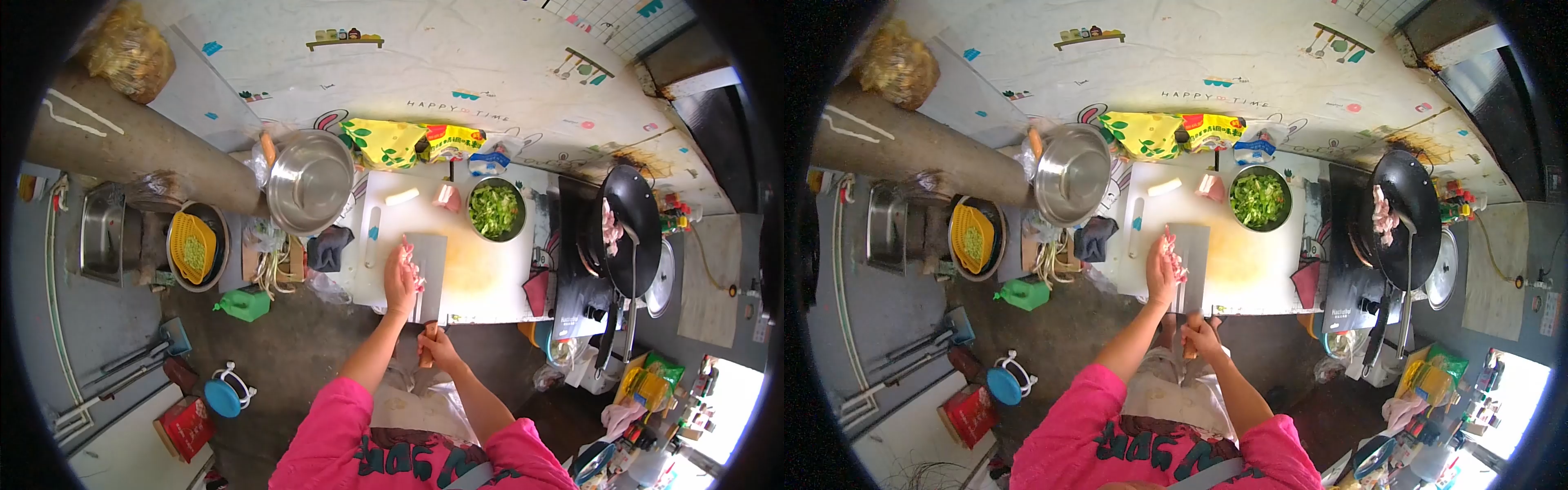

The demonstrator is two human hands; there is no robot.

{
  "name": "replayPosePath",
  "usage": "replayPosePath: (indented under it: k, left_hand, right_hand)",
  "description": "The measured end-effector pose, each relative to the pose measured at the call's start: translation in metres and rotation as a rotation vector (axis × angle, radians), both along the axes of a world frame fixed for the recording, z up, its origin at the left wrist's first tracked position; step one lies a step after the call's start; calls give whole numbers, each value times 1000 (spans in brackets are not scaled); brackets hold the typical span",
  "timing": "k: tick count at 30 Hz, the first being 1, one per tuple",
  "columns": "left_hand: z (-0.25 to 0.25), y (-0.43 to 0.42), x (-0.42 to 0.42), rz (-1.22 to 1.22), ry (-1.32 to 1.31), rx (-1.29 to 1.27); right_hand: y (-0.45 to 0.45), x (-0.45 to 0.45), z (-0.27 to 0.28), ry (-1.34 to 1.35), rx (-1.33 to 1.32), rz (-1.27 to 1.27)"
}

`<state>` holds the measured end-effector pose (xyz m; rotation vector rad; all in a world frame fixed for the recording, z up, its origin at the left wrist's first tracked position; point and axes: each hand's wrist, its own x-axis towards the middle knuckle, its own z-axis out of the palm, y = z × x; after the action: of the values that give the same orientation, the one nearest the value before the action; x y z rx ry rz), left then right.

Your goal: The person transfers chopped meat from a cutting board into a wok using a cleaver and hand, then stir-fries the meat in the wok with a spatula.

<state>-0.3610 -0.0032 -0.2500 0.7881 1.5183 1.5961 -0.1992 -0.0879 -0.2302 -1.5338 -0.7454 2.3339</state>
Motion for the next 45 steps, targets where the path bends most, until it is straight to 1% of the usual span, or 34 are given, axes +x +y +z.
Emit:
replayPosePath:
  k: [1,3,5,8,10,12,13,15,16,17,18,21,24,26,30,33,35,37,40,43,45]
  left_hand:
    - [9,1,4,-11,-184,15]
    - [21,3,11,-25,-396,40]
    - [27,4,17,-31,-453,61]
    - [34,7,26,-81,-208,64]
    - [39,8,30,-100,-187,47]
    - [42,9,33,-118,-165,32]
    - [42,10,34,-92,-114,61]
    - [41,12,35,-40,-11,119]
    - [33,8,34,-79,-143,113]
    - [25,2,33,-119,-275,107]
    - [30,1,31,-158,-408,100]
    - [52,0,31,-87,-570,177]
    - [71,0,23,-160,-690,172]
    - [76,1,23,-135,-676,172]
    - [69,6,25,-194,-774,222]
    - [65,14,27,-296,-707,96]
    - [53,19,32,-317,-547,71]
    - [52,23,37,-308,-361,25]
    - [61,26,43,-270,-347,75]
    - [45,33,42,-315,-375,60]
    - [36,34,42,-341,-430,129]
  right_hand:
    - [0,1,1,-9,-1,-9]
    - [1,2,0,28,36,1]
    - [0,5,-2,43,45,-7]
    - [2,4,1,19,26,-41]
    - [2,5,4,-15,24,-62]
    - [4,7,11,-199,139,64]
    - [6,6,15,-289,197,130]
    - [-1,11,-1,-494,326,215]
    - [-4,13,-4,-596,391,256]
    - [-7,15,-7,-617,405,231]
    - [-9,13,-4,-639,420,207]
    - [-12,8,8,-714,469,134]
    - [-13,7,9,-729,481,56]
    - [-14,9,7,-722,475,26]
    - [-6,11,12,-727,505,6]
    - [-1,14,15,-756,548,-5]
    - [3,14,20,-781,568,-19]
    - [5,13,26,-805,583,-43]
    - [11,20,19,-793,656,-61]
    - [22,22,30,-934,862,13]
    - [28,24,27,-913,836,-8]
